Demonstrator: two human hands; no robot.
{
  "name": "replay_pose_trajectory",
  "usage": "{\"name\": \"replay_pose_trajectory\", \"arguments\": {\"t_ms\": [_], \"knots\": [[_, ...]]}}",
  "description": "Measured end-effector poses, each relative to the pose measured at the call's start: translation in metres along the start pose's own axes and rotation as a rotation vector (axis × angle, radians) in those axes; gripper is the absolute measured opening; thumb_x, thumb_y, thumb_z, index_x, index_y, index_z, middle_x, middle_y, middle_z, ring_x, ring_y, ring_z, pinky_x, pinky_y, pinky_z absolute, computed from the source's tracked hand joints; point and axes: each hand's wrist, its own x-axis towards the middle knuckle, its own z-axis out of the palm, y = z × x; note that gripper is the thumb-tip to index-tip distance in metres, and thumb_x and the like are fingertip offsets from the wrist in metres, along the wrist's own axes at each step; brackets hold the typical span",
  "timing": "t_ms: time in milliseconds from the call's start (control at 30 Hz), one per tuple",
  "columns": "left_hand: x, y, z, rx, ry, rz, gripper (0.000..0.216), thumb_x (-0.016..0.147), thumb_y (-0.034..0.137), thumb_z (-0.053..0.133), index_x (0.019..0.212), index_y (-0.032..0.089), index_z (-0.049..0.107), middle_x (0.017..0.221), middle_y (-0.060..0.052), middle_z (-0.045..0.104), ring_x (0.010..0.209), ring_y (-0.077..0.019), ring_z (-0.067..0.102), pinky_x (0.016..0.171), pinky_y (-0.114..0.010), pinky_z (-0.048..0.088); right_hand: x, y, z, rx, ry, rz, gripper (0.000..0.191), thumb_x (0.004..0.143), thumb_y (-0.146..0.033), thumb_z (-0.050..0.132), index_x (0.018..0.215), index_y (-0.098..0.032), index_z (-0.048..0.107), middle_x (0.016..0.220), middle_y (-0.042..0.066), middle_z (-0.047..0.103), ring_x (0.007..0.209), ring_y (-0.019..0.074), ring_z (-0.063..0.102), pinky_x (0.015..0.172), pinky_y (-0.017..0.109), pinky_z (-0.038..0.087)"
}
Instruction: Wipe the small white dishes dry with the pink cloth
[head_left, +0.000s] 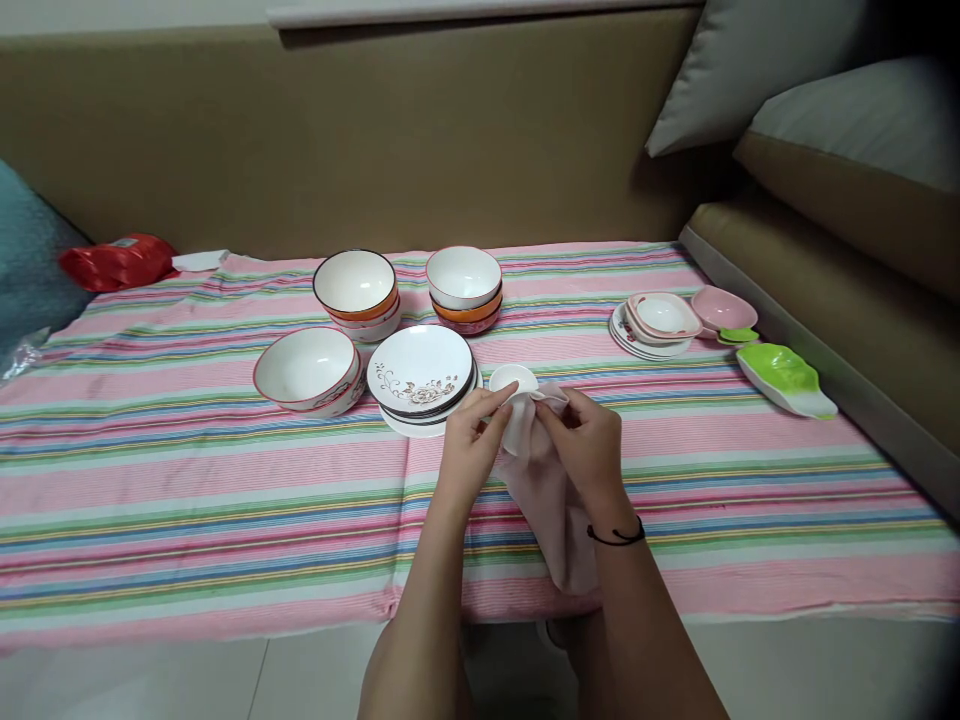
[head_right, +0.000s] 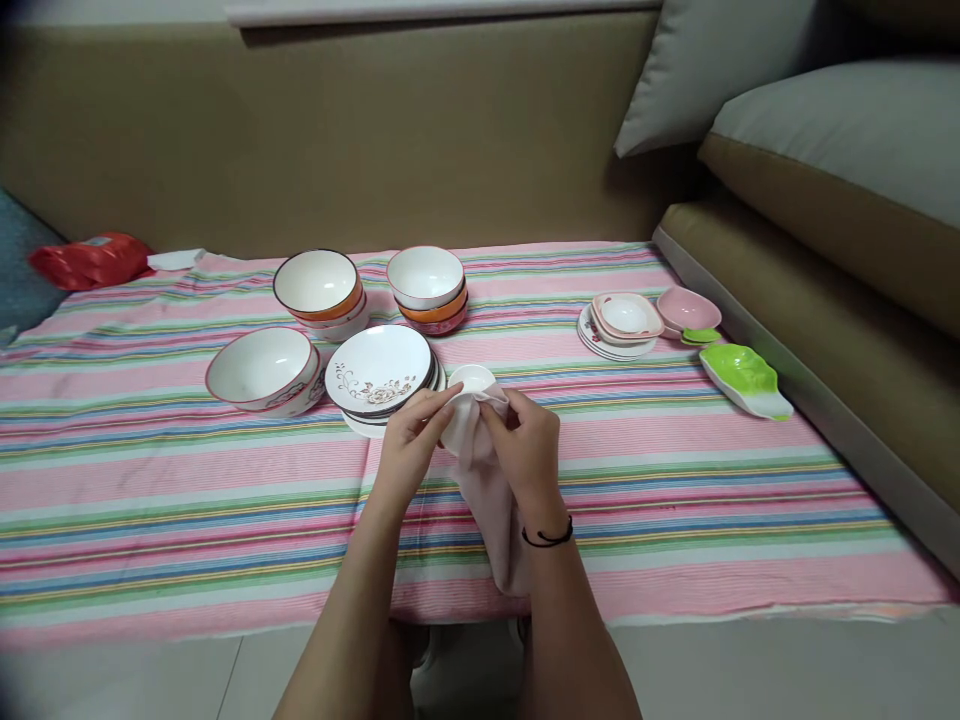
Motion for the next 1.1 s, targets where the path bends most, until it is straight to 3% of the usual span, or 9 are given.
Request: {"name": "replay_pose_trajectory", "arguments": {"t_ms": [100,200,367,467,600,700,967,1100], "knots": [[0.001,0.002,0.001,-0.009,0.012,-0.023,0.031,0.084,0.03,0.055,0.111,0.021,0.065,0.086,-0.004,0.059,0.077,-0.0124,0.052,0.064,-0.022,0.042,-0.001,-0.002,0.002,0.005,0.026,0.008,0.031,0.075,-0.04,0.061,0.057,-0.015,0.054,0.049,-0.006,0.037,0.051,0.0077,0.032,0.048,0.021,0.028],[-0.001,0.006,0.005,-0.102,0.023,-0.104,0.038,0.082,0.036,0.058,0.117,0.021,0.058,0.098,-0.005,0.061,0.084,-0.0136,0.055,0.067,-0.022,0.044,-0.001,-0.003,0.003,0.104,0.095,0.135,0.031,0.074,-0.043,0.061,0.061,-0.015,0.058,0.053,-0.004,0.045,0.052,0.0088,0.038,0.049,0.021,0.032],[-0.005,0.006,0.011,-0.103,-0.021,-0.223,0.035,0.079,0.042,0.061,0.103,0.019,0.049,0.06,0.005,0.051,0.054,-0.0084,0.048,0.051,-0.018,0.036,0.001,0.001,0.003,0.224,0.138,0.256,0.032,0.073,-0.044,0.061,0.06,-0.014,0.057,0.053,-0.003,0.048,0.053,0.0107,0.045,0.05,0.022,0.035],[-0.005,0.002,0.01,-0.099,0.022,-0.212,0.031,0.08,0.043,0.059,0.098,0.02,0.048,0.059,0.005,0.053,0.056,-0.0102,0.051,0.053,-0.02,0.04,0.001,0.004,0.005,0.27,0.103,0.255,0.03,0.073,-0.043,0.062,0.064,-0.014,0.058,0.056,-0.002,0.052,0.057,0.0123,0.05,0.052,0.022,0.038],[-0.004,0.0,0.008,-0.057,0.088,-0.176,0.03,0.08,0.042,0.059,0.098,0.02,0.052,0.064,0.002,0.057,0.065,-0.0137,0.058,0.058,-0.023,0.044,0.0,0.002,0.011,0.509,-0.028,0.281,0.027,0.069,-0.034,0.068,0.088,-0.015,0.063,0.081,0.004,0.066,0.077,0.0182,0.062,0.067,0.027,0.048],[-0.005,0.001,0.009,-0.029,0.091,-0.159,0.03,0.08,0.042,0.059,0.098,0.019,0.053,0.066,0.001,0.06,0.066,-0.0132,0.057,0.06,-0.022,0.044,-0.001,-0.002,0.015,0.605,-0.049,0.279,0.031,0.064,-0.029,0.072,0.09,-0.016,0.06,0.089,0.006,0.066,0.084,0.0187,0.063,0.073,0.028,0.05],[-0.008,0.001,0.013,0.004,0.088,-0.145,0.032,0.079,0.043,0.06,0.098,0.018,0.057,0.065,0.001,0.062,0.062,-0.0118,0.057,0.054,-0.02,0.04,0.0,-0.003,0.013,0.376,0.06,0.257,0.03,0.065,-0.035,0.07,0.086,-0.016,0.06,0.081,0.004,0.065,0.07,0.0158,0.06,0.063,0.025,0.048],[-0.007,0.003,0.01,0.072,0.098,-0.105,0.03,0.08,0.04,0.059,0.1,0.018,0.062,0.067,-0.001,0.064,0.065,-0.0138,0.06,0.059,-0.023,0.044,-0.001,-0.003,0.005,0.265,0.083,0.231,0.024,0.073,-0.04,0.062,0.071,-0.016,0.06,0.061,-0.001,0.056,0.059,0.0123,0.05,0.054,0.022,0.04]]}}
